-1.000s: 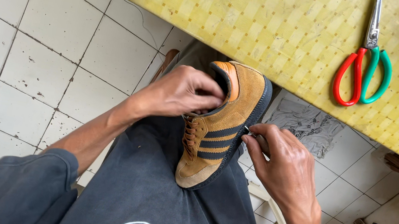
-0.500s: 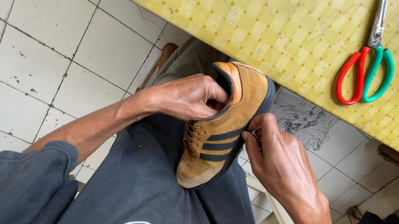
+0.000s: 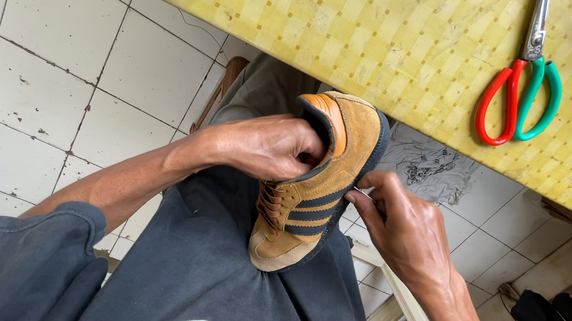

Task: The person is sewing the sole of a tan and black sneaker using a needle and thread. They hold the shoe steady with their left hand while repeatedly pushing the needle through the sole and pulling the thread tight with their right hand.

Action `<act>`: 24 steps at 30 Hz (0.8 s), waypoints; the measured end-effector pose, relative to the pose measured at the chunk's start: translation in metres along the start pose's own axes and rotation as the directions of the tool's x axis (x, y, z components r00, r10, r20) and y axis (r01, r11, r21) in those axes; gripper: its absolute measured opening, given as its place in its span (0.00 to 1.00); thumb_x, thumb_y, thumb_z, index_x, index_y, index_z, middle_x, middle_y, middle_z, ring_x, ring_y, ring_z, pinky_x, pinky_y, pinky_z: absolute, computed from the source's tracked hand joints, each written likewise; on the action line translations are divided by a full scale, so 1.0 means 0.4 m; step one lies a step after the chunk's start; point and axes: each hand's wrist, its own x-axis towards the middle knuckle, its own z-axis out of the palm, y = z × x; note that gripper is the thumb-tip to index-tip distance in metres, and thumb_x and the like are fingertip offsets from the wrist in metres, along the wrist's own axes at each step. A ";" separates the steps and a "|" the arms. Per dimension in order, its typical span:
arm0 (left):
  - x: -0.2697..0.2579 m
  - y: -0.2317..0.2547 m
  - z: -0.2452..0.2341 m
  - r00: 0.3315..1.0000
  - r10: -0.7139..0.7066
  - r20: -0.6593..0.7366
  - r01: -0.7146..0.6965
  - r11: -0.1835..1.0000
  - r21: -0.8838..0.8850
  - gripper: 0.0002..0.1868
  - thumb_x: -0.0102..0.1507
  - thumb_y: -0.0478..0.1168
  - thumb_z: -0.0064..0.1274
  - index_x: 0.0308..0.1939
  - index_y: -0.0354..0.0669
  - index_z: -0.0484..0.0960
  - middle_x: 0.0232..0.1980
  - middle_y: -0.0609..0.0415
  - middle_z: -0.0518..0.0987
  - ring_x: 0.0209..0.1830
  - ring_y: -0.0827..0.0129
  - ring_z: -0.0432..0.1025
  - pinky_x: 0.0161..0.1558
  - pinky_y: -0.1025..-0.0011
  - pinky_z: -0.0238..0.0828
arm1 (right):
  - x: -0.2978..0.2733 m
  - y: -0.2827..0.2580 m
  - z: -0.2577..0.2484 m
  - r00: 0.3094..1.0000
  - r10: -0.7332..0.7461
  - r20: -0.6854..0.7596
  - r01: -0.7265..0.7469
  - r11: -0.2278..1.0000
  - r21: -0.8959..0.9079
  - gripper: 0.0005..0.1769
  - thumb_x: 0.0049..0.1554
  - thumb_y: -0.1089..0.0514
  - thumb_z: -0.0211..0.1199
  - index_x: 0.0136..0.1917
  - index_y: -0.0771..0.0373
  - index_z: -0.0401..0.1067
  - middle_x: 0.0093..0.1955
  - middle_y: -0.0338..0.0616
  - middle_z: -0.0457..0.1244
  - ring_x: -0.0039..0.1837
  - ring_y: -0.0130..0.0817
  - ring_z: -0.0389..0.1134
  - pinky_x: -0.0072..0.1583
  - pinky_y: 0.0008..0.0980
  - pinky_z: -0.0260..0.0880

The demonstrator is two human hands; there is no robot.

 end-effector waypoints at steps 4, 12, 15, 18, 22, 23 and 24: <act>0.007 0.004 0.006 0.999 0.037 0.003 -0.037 0.999 0.000 0.08 0.55 0.35 0.48 0.23 0.46 0.81 0.17 0.55 0.76 0.23 0.63 0.75 0.30 0.67 0.72 | -0.019 0.070 0.045 0.988 0.026 -0.151 -0.028 1.000 -0.006 0.20 0.51 0.45 0.71 0.53 0.51 0.70 0.27 0.37 0.64 0.33 0.41 0.68 0.42 0.38 0.69; -0.121 0.084 -0.086 0.983 -0.085 -0.163 0.091 0.995 0.028 0.11 0.62 0.41 0.50 0.31 0.41 0.84 0.31 0.45 0.81 0.38 0.60 0.78 0.44 0.60 0.76 | -0.015 0.029 0.076 0.983 0.015 -0.184 0.021 0.981 0.193 0.08 0.55 0.50 0.67 0.38 0.51 0.71 0.25 0.37 0.62 0.32 0.40 0.67 0.39 0.34 0.66; -0.142 0.040 -0.046 0.916 0.058 -0.396 -0.229 0.888 -0.400 0.10 0.64 0.37 0.48 0.28 0.41 0.78 0.44 0.47 0.81 0.50 0.67 0.73 0.54 0.66 0.73 | -0.008 0.031 0.091 0.985 -0.014 -0.172 0.048 0.980 0.193 0.08 0.56 0.51 0.64 0.37 0.53 0.71 0.26 0.39 0.62 0.33 0.42 0.67 0.39 0.36 0.66; -0.128 -0.007 0.008 0.904 -0.016 -0.426 -0.389 0.381 -0.839 0.15 0.68 0.42 0.44 0.26 0.44 0.70 0.41 0.43 0.82 0.52 0.60 0.77 0.55 0.70 0.74 | -0.005 0.005 0.081 0.987 0.001 -0.163 0.026 0.986 0.164 0.10 0.56 0.49 0.63 0.37 0.54 0.70 0.27 0.41 0.61 0.33 0.43 0.66 0.39 0.38 0.66; -0.106 -0.049 0.041 0.826 -0.014 -0.563 -0.401 0.688 -0.605 0.17 0.69 0.41 0.40 0.26 0.40 0.70 0.27 0.47 0.74 0.36 0.62 0.78 0.47 0.65 0.77 | -0.011 -0.017 0.086 0.963 -0.056 -0.264 0.085 0.991 0.099 0.09 0.56 0.51 0.63 0.38 0.55 0.70 0.27 0.42 0.62 0.33 0.44 0.66 0.39 0.39 0.67; -0.119 -0.002 0.036 0.837 0.029 -0.546 -0.277 0.884 -0.377 0.17 0.69 0.46 0.41 0.30 0.41 0.75 0.28 0.48 0.77 0.37 0.62 0.78 0.48 0.65 0.75 | -0.010 -0.019 0.091 0.958 -0.059 -0.282 0.096 0.988 0.119 0.09 0.56 0.51 0.63 0.38 0.55 0.69 0.27 0.42 0.61 0.33 0.44 0.66 0.39 0.39 0.67; -0.132 0.044 0.031 0.854 0.061 -0.517 -0.135 0.985 -0.106 0.20 0.69 0.52 0.42 0.34 0.42 0.80 0.30 0.49 0.79 0.38 0.61 0.78 0.48 0.64 0.74 | -0.009 -0.022 0.096 0.952 -0.060 -0.299 0.106 0.985 0.139 0.10 0.57 0.50 0.62 0.37 0.55 0.69 0.27 0.42 0.61 0.33 0.44 0.66 0.38 0.39 0.66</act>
